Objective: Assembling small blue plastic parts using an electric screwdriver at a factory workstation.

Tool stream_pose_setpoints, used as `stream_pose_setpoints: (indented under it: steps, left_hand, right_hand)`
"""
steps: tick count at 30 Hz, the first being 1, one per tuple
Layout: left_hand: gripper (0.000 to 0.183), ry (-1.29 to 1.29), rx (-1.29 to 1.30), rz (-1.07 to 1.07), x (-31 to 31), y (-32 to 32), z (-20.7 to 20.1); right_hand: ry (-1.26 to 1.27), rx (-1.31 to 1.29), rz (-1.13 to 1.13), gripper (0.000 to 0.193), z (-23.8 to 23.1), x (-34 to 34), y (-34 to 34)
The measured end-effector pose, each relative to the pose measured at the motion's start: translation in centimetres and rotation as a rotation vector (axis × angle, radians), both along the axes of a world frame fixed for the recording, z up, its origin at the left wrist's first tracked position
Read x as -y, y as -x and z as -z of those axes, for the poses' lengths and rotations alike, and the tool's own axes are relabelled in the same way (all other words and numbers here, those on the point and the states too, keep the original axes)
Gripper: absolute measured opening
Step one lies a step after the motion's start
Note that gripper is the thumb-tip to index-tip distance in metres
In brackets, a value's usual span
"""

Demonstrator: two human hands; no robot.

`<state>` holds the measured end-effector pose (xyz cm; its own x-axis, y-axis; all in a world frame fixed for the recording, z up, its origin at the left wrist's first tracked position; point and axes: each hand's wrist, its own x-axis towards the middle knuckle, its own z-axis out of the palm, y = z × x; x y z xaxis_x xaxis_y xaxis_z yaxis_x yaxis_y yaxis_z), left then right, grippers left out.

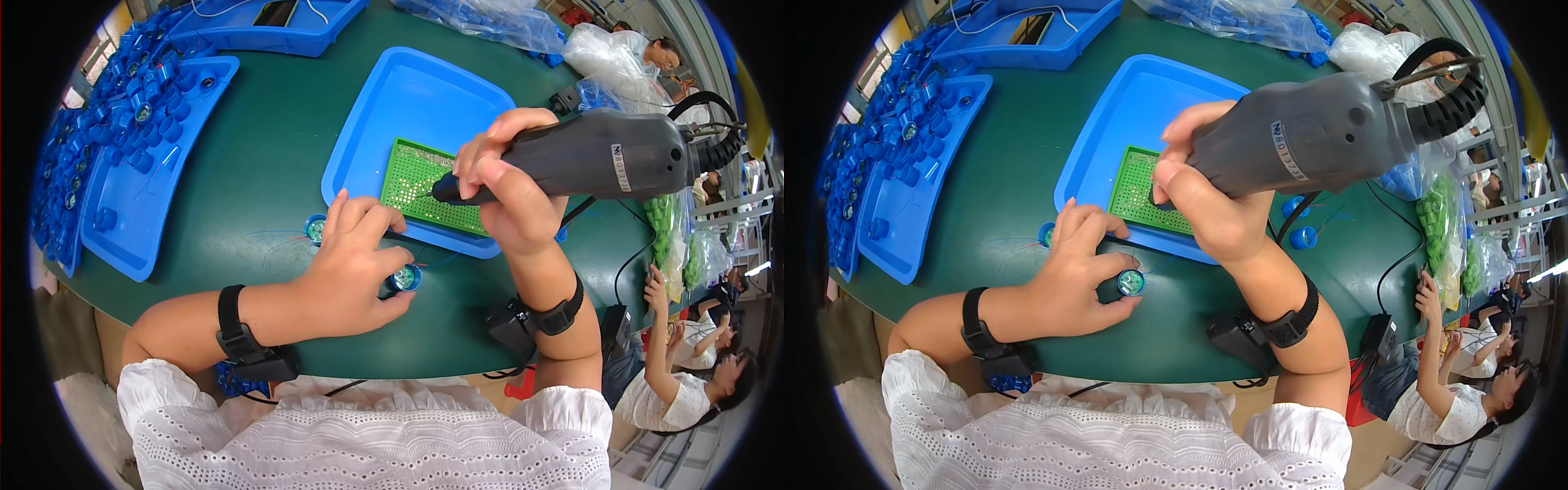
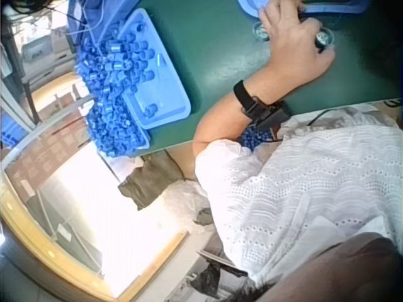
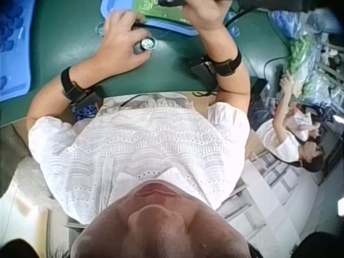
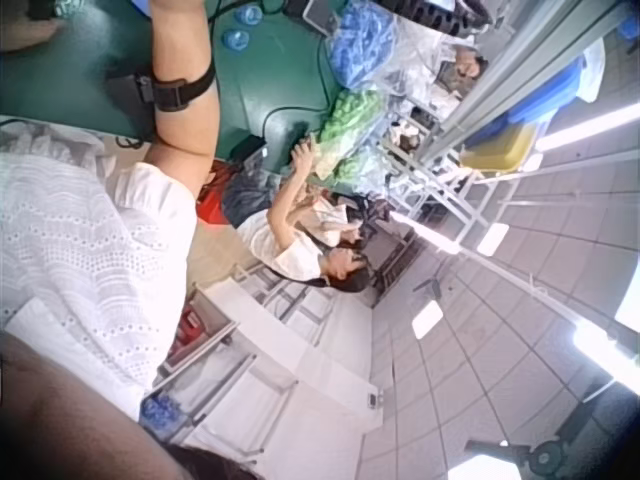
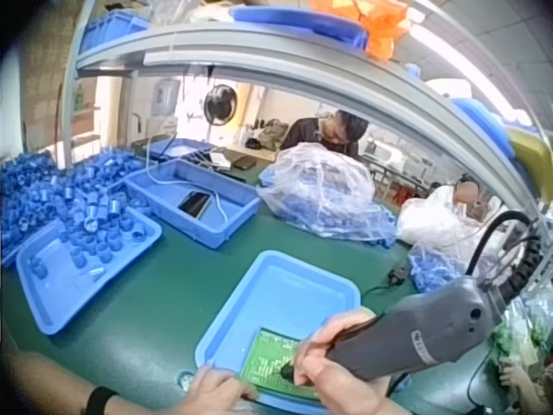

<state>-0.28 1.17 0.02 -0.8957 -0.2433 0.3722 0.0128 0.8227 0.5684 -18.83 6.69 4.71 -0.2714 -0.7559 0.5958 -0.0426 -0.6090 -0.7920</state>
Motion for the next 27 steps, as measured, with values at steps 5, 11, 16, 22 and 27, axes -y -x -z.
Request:
stream_pose_setpoints:
  steps: [5,11,16,22,27]
  left_hand:
    - [0.025,-0.009,-0.019,-0.004,0.11,-0.15,0.05]
    - [0.026,-0.008,-0.017,0.009,0.23,-0.2,0.17]
    - [0.033,0.005,-0.053,-0.014,0.41,-0.06,0.43]
    - [0.036,0.045,-0.02,0.041,0.59,-0.03,0.35]
    - [0.034,-0.013,0.011,0.06,0.55,-0.25,0.12]
  right_hand:
    - [-0.002,0.002,-0.017,0.023,0.01,0.12,-0.02]
    - [-0.001,0.017,-0.023,0.023,0.14,0.27,-0.1]
    - [-0.012,-0.004,-0.019,0.023,0.24,0.37,-0.16]
    - [-0.048,-0.01,0.036,0.023,-0.02,0.3,-0.8]
    - [-0.034,-0.012,-0.01,0.024,0.16,0.5,-0.66]
